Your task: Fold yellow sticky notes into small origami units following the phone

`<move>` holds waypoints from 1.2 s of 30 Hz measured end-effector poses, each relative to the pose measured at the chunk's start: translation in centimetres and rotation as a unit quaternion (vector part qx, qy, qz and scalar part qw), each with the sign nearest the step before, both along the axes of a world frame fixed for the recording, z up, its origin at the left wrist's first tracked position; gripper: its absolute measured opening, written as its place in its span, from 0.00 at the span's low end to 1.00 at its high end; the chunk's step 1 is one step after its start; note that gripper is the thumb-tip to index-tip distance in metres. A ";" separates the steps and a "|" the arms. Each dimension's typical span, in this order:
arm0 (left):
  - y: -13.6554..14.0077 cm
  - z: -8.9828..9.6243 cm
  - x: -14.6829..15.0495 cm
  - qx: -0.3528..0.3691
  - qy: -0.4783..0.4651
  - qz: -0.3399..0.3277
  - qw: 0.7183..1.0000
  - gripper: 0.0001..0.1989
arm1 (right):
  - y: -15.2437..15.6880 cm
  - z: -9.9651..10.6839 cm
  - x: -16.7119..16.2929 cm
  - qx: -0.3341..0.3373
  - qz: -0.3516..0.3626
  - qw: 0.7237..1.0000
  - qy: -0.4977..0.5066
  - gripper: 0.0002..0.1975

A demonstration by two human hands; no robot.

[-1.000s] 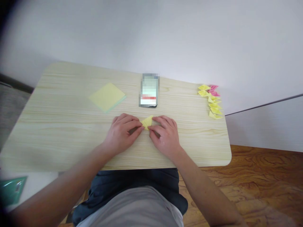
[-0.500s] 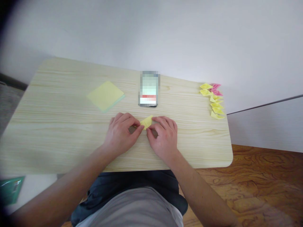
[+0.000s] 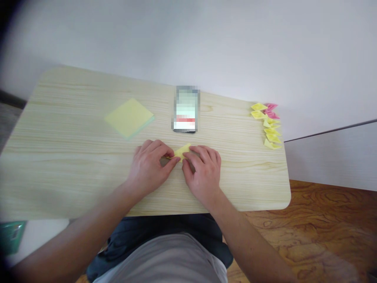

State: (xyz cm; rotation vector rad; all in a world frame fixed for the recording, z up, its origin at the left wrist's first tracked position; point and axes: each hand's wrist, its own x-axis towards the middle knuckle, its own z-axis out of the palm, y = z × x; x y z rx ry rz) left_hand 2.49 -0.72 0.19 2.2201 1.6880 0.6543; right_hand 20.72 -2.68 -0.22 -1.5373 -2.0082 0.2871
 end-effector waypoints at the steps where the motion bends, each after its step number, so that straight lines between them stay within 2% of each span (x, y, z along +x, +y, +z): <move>1: 0.0 0.0 0.0 -0.001 -0.002 -0.001 1.000 0.06 | 0.0 -0.1 0.0 0.003 0.000 1.000 -0.002 0.08; 15: 0.1 0.0 0.0 0.002 -0.021 -0.006 1.000 0.04 | 0.0 -0.3 -0.1 0.013 -0.007 1.000 -0.008 0.06; 25: 0.3 -0.4 -0.2 0.010 -0.046 -0.009 0.999 0.07 | -0.1 -0.3 -0.3 0.015 -0.012 1.000 -0.004 0.07; 36: 0.2 -0.3 -0.2 0.033 -0.004 -0.023 0.999 0.09 | -0.1 -0.2 0.2 0.001 0.005 1.000 0.001 0.10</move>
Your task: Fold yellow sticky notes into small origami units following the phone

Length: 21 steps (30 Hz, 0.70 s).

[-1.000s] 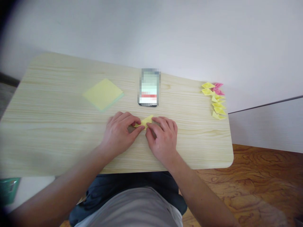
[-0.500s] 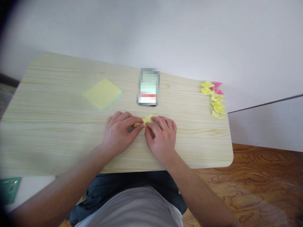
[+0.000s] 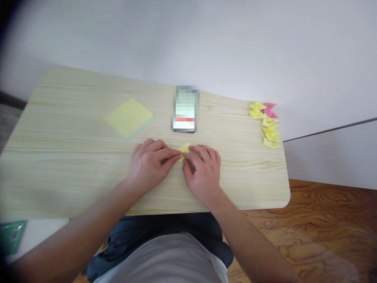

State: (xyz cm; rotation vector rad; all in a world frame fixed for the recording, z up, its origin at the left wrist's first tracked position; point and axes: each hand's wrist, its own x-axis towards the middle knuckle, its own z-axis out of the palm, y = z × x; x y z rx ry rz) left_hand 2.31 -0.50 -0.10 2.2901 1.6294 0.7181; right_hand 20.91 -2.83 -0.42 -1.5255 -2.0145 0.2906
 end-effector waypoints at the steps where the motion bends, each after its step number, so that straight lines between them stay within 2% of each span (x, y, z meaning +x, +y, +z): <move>1: 0.0 0.0 0.0 0.000 0.004 -0.003 1.000 0.09 | 0.1 0.0 0.0 0.000 -0.001 1.000 -0.001 0.10; 9: -0.1 -0.1 -0.3 0.003 0.001 -0.016 1.000 0.10 | 0.6 0.0 -0.4 -0.001 -0.027 1.000 -0.007 0.04; 21: 0.0 0.0 -1.6 -0.012 0.021 -0.047 0.999 0.14 | 0.7 0.1 0.5 -0.031 0.008 0.999 -0.013 0.07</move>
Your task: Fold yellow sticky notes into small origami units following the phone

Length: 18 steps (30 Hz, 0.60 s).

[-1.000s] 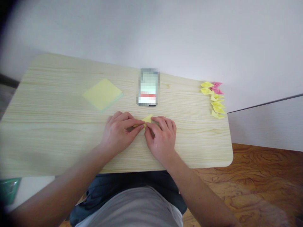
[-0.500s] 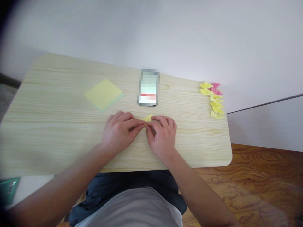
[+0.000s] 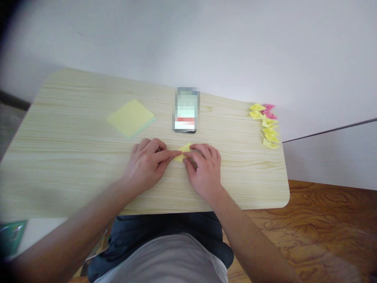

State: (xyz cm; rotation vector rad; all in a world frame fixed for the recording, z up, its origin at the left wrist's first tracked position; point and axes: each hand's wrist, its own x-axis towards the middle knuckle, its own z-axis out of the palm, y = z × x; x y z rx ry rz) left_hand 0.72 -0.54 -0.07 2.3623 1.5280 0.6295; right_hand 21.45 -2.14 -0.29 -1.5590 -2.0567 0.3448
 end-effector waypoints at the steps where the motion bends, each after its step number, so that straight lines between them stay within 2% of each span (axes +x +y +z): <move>1: 0.0 0.0 -0.1 -0.001 0.003 0.001 1.000 0.15 | 0.0 0.0 0.1 -0.003 0.006 1.000 0.001 0.08; 9: 0.0 0.3 -0.2 0.003 0.017 0.008 1.000 0.14 | 0.0 0.2 1.0 -0.017 0.037 0.999 0.018 0.12; 18: 0.2 0.0 -0.3 0.002 0.017 0.009 1.000 0.13 | 0.5 0.2 1.0 -0.020 0.019 0.999 0.032 0.10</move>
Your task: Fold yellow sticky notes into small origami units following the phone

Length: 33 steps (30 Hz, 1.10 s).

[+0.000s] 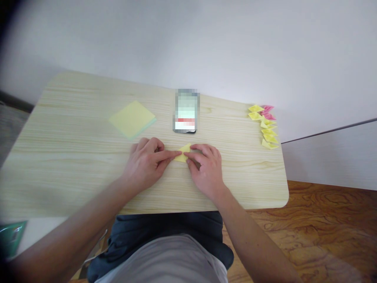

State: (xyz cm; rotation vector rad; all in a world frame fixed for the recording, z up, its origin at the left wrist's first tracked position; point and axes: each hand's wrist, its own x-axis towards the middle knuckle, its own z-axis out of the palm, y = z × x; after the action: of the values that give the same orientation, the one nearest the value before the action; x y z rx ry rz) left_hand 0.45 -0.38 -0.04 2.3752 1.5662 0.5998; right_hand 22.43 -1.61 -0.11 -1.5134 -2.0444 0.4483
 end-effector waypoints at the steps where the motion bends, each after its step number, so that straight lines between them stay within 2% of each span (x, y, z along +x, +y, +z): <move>1: 0.0 0.0 0.0 -0.001 0.001 0.000 1.000 0.13 | 0.0 0.0 0.0 0.001 -0.002 1.000 -0.002 0.10; 15: -0.2 0.3 -0.1 -0.008 0.016 0.002 1.000 0.13 | 0.2 -0.1 -0.1 0.038 0.006 0.999 -0.004 0.11; 20: -0.2 0.2 0.0 -0.008 0.012 0.004 1.000 0.13 | 0.2 -0.1 -0.2 0.058 -0.013 0.997 -0.055 0.13; 25: -0.4 0.0 0.2 0.005 -0.008 0.040 0.999 0.14 | -0.4 0.0 -0.5 0.052 -0.017 0.994 -0.097 0.13; 33: -1.1 0.1 0.2 0.019 -0.029 0.066 0.997 0.12 | -0.7 -0.1 -1.0 0.051 -0.025 0.995 -0.083 0.14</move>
State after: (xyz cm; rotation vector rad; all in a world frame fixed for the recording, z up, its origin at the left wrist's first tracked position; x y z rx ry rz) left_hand 0.69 -1.45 0.10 2.2724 1.7105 0.7242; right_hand 21.41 -2.34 -0.22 -1.5808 -2.1148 0.2024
